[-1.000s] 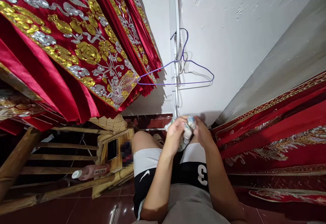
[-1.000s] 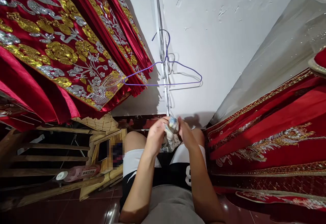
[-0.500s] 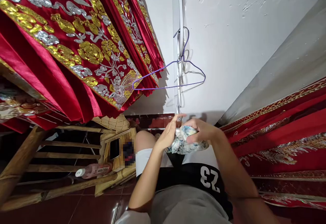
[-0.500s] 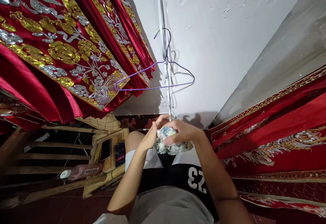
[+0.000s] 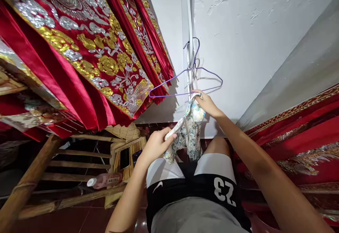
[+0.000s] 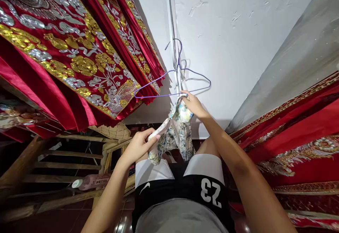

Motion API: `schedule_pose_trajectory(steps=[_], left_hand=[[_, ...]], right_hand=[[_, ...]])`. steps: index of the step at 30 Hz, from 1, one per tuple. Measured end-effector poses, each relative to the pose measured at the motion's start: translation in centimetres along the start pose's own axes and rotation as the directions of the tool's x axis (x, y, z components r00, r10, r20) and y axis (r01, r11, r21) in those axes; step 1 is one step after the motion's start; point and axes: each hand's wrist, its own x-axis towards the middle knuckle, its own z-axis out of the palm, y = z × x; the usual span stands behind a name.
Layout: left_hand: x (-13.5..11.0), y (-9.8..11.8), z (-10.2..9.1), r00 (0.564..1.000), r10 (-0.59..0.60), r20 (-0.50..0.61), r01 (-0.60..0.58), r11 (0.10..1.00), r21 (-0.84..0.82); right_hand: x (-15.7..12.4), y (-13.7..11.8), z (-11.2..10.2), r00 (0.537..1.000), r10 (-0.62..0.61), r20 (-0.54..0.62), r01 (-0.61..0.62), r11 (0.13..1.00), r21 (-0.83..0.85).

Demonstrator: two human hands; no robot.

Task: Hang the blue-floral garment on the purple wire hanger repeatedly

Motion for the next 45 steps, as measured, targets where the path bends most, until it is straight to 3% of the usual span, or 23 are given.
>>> schedule_pose_trajectory(steps=[3,6,9,13,16,20,24,27,31,36,39,42,45], left_hand=[[0.2,-0.9,-1.1,0.998,0.017,0.060,-0.030,0.976,0.216],[0.8,-2.4,-1.9,0.993,-0.028,0.113,-0.018,0.922,0.387],[2.1,-2.9,-3.1,0.996,-0.081,0.024,0.062,0.896,0.441],[5.0,-1.4,-5.2,0.957,-0.123,-0.261,0.203,0.930,0.306],[7.0,-0.5,-6.6,0.920,-0.099,-0.379,0.159,0.979,0.130],[7.2,-0.8,-7.4,0.910,-0.061,-0.411,0.079,0.997,0.027],[4.6,-1.2,-7.3,0.927,-0.137,-0.350,0.165,0.985,0.050],[3.0,-1.0,-7.5,0.926,-0.126,-0.357,0.134,0.991,-0.004],[3.9,-0.1,-8.5,0.892,-0.109,-0.438,0.104,0.994,-0.036],[8.0,3.5,-8.6,0.921,0.087,-0.379,-0.084,0.996,0.023],[10.6,5.6,-7.6,0.901,0.254,-0.351,-0.234,0.967,0.100],[12.5,5.8,-6.9,0.859,0.363,-0.359,-0.331,0.932,0.151],[13.5,4.3,-7.0,0.852,0.389,-0.350,-0.359,0.921,0.150]], right_hand=[[-2.4,0.8,-0.5,0.999,0.009,-0.032,-0.011,0.997,-0.074],[-5.1,-0.4,-2.6,0.996,-0.035,-0.081,0.029,0.996,-0.079],[-7.1,-2.7,-4.9,0.997,-0.026,-0.066,0.021,0.997,-0.081],[-8.5,-5.6,-6.8,0.998,0.021,-0.058,-0.027,0.994,-0.109],[-8.7,-6.5,-7.2,0.997,0.041,-0.058,-0.048,0.991,-0.125],[-8.6,-6.4,-6.9,0.998,0.044,-0.050,-0.052,0.984,-0.172],[-8.4,-5.6,-6.2,0.995,0.073,-0.063,-0.085,0.973,-0.216],[-8.6,-5.4,-5.8,0.994,0.090,-0.057,-0.099,0.975,-0.197],[-8.8,-5.9,-5.8,0.996,0.071,-0.047,-0.076,0.992,-0.104],[-9.3,-5.8,-5.8,0.997,0.074,-0.002,-0.074,0.997,-0.009],[-9.5,-5.4,-5.7,0.998,-0.008,0.055,0.008,1.000,0.006],[-9.7,-5.3,-6.1,0.997,-0.076,0.030,0.079,0.993,-0.090],[-10.1,-5.7,-7.1,0.991,-0.086,-0.105,0.066,0.981,-0.180]])
